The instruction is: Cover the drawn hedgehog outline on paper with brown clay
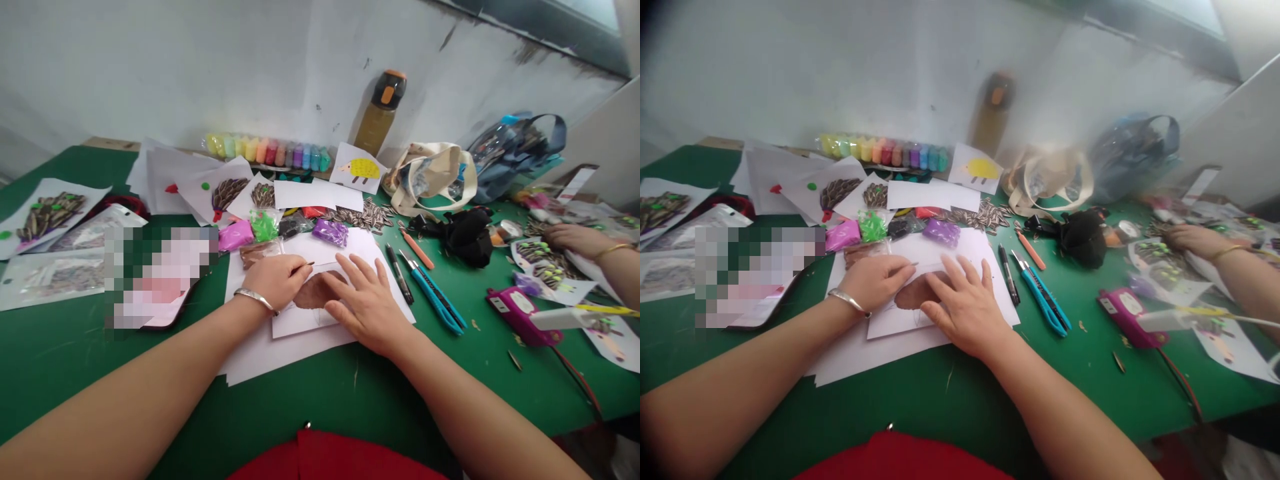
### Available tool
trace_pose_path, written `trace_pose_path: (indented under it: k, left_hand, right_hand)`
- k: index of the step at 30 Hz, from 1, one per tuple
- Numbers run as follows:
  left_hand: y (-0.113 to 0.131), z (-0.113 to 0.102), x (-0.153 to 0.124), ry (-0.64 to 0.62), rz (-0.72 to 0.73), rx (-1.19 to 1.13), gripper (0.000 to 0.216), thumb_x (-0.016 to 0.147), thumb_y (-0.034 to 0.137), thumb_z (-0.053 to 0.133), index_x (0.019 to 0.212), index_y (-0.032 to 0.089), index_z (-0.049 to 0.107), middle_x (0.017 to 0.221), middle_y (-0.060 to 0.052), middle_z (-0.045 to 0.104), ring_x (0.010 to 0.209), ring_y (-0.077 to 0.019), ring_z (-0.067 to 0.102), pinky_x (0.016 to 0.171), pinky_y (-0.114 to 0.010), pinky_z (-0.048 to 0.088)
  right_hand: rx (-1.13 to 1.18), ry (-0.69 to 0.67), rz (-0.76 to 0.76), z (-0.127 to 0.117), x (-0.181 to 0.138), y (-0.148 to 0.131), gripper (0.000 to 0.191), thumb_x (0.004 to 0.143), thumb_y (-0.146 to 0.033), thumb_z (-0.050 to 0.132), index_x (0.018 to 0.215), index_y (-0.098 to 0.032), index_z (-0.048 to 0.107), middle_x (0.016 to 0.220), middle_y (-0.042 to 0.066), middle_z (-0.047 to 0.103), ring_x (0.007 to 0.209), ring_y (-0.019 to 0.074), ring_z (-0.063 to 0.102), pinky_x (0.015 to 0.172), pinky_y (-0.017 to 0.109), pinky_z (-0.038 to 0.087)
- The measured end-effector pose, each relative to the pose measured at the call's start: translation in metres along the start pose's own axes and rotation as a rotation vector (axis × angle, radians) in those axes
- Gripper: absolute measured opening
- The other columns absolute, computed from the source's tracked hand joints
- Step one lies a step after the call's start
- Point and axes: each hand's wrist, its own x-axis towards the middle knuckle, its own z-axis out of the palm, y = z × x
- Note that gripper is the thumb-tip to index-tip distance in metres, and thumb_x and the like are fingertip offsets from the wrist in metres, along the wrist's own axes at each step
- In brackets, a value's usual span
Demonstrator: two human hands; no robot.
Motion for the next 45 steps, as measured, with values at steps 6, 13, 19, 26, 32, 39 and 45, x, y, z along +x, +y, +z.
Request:
trace_pose_path:
  k: [6, 13, 19, 26, 32, 39, 45]
  left_hand:
    - [0.001, -0.001, -0.001, 0.007, -0.009, 0.012, 0.039, 0.093, 0.041, 0.038, 0.068, 0.022, 0.061, 0.079, -0.002, 0.071, 0.073, -0.0194, 0.060, 0.061, -0.031, 0.034]
    - [0.001, -0.001, -0.001, 0.003, -0.020, 0.017, 0.038, 0.092, 0.041, 0.038, 0.068, 0.022, 0.061, 0.078, -0.001, 0.070, 0.073, -0.0195, 0.061, 0.061, -0.031, 0.034]
    - [0.002, -0.002, -0.002, 0.001, -0.025, -0.007, 0.038, 0.091, 0.041, 0.038, 0.067, 0.022, 0.059, 0.078, -0.001, 0.069, 0.074, -0.0196, 0.060, 0.062, -0.031, 0.034]
    - [0.001, -0.001, -0.001, 0.008, -0.015, -0.008, 0.039, 0.092, 0.041, 0.038, 0.066, 0.022, 0.059, 0.075, -0.001, 0.068, 0.072, -0.0190, 0.058, 0.061, -0.031, 0.033]
    - [-0.001, 0.001, -0.001, 0.002, -0.007, -0.020, 0.040, 0.092, 0.042, 0.037, 0.067, 0.021, 0.060, 0.075, -0.001, 0.068, 0.071, -0.0185, 0.057, 0.060, -0.031, 0.031]
    - [0.001, 0.000, -0.001, 0.006, -0.008, -0.026, 0.039, 0.092, 0.040, 0.037, 0.066, 0.021, 0.058, 0.075, -0.001, 0.068, 0.071, -0.0180, 0.057, 0.061, -0.031, 0.032]
    - [0.001, 0.000, -0.002, 0.010, -0.007, -0.022, 0.038, 0.092, 0.040, 0.038, 0.065, 0.021, 0.056, 0.073, -0.001, 0.066, 0.070, -0.0181, 0.057, 0.061, -0.031, 0.031]
  right_hand:
    - [-0.010, 0.014, -0.014, 0.001, 0.000, 0.002, 0.050, 0.097, -0.054, 0.029, 0.131, -0.029, 0.055, 0.152, 0.006, 0.037, 0.140, 0.0354, 0.024, 0.111, 0.065, 0.009]
    - [0.018, 0.000, 0.069, 0.002, 0.005, 0.005, 0.050, 0.097, -0.053, 0.026, 0.132, -0.030, 0.054, 0.150, 0.006, 0.039, 0.139, 0.0354, 0.026, 0.109, 0.067, 0.013]
    - [0.100, -0.016, 0.140, 0.004, 0.004, 0.013, 0.053, 0.098, -0.053, 0.023, 0.140, -0.031, 0.046, 0.155, 0.008, 0.031, 0.141, 0.0345, 0.024, 0.109, 0.066, 0.016]
    - [0.136, -0.060, 0.112, 0.002, 0.005, 0.020, 0.052, 0.098, -0.054, 0.021, 0.136, -0.034, 0.051, 0.152, 0.005, 0.037, 0.140, 0.0342, 0.026, 0.109, 0.066, 0.018]
    - [0.093, -0.064, 0.014, -0.003, 0.000, 0.019, 0.053, 0.097, -0.057, 0.023, 0.137, -0.035, 0.049, 0.155, 0.006, 0.030, 0.144, 0.0354, 0.017, 0.111, 0.066, 0.011]
    - [0.028, -0.064, -0.026, -0.007, 0.001, 0.009, 0.055, 0.097, -0.058, 0.021, 0.138, -0.033, 0.049, 0.156, 0.008, 0.027, 0.143, 0.0360, 0.018, 0.111, 0.066, 0.011]
    - [-0.018, -0.052, -0.071, -0.009, -0.002, -0.002, 0.055, 0.097, -0.057, 0.023, 0.134, -0.030, 0.052, 0.155, 0.006, 0.030, 0.143, 0.0360, 0.019, 0.111, 0.067, 0.008]
